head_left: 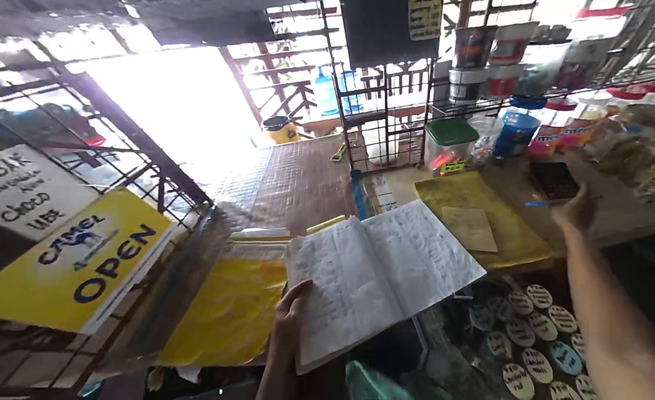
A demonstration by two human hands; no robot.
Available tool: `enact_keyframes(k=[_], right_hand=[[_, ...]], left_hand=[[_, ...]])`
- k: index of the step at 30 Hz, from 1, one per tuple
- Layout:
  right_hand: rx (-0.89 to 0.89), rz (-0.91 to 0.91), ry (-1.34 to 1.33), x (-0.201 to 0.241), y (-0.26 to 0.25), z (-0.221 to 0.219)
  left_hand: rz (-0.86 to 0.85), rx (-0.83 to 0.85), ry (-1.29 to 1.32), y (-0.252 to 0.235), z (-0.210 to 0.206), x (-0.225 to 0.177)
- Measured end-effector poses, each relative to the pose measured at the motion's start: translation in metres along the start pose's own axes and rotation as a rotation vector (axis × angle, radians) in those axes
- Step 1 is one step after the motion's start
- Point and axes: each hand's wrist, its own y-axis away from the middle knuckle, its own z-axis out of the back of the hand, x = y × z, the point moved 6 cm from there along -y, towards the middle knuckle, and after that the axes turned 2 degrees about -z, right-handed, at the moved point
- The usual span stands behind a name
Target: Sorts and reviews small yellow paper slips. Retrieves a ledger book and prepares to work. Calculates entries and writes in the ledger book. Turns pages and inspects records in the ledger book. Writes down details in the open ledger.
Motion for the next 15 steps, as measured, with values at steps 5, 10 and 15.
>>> enact_keyframes(k=[5, 10, 15], right_hand=[[0.082, -0.109, 0.075, -0.025, -0.046, -0.008], [0.216, -0.057, 0.176, -0.037, -0.073, -0.029], [0.176, -0.134, 0.159, -0.019, -0.063, -0.017]], left_hand=[[0.022, -0.018, 0.007, 0.001, 0.000, 0.002], [0.029, -0.038, 0.024, 0.002, 0.002, 0.002], [0.042, -0.029, 0.013, 0.003, 0.001, -0.001]])
